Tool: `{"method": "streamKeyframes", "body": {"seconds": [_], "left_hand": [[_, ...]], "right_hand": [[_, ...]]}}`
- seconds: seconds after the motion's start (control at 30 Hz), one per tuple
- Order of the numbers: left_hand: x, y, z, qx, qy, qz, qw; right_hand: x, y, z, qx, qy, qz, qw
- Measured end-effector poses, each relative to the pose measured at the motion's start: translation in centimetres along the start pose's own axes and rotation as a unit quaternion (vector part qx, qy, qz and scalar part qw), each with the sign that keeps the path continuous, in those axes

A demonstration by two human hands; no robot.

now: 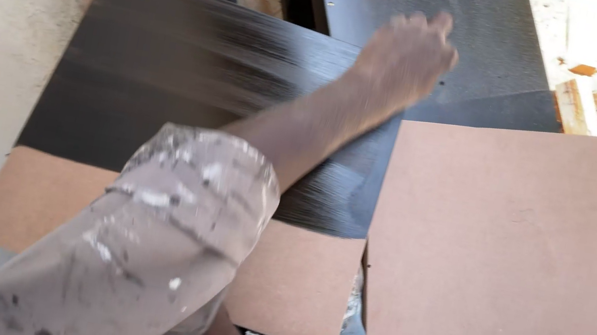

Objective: Painting a wooden furniture panel with black paint using a sponge applicator

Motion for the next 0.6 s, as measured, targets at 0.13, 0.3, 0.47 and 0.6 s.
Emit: {"method": "streamKeyframes", "body": {"seconds": [0.13, 0.3, 0.47, 0.6], "left_hand": [[0.2, -3.7, 2.8, -0.026, -0.011, 0.039, 0.999], [-2.0, 0.2, 3.0, -0.071, 0.117, -0.024, 0.99], [-1.1, 3.9, 8.3, -0.137, 0.064, 0.04, 0.988], [-1.2, 9.8, 21.1, -0.294, -0.033, 0.088, 0.951]], "right_hand": [[0.3, 1.2, -1.7, 0.024, -0.038, 0.004, 0.999], [0.9, 2.1, -2.0, 0.009, -0.132, 0.017, 0.991], [1.4, 1.5, 2.2, -0.04, -0.24, 0.029, 0.97], [-2.3, -1.8, 1.9, -0.049, -0.283, 0.082, 0.954]]}}
Point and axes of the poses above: each hand's wrist, its own y-axis away from the middle knuckle, its own x-axis out of the palm, z = x × y, the point moved 5 cm from there along -y, towards the middle knuckle, and after that the axes turned 4 degrees about z, right-handed, at the moved point
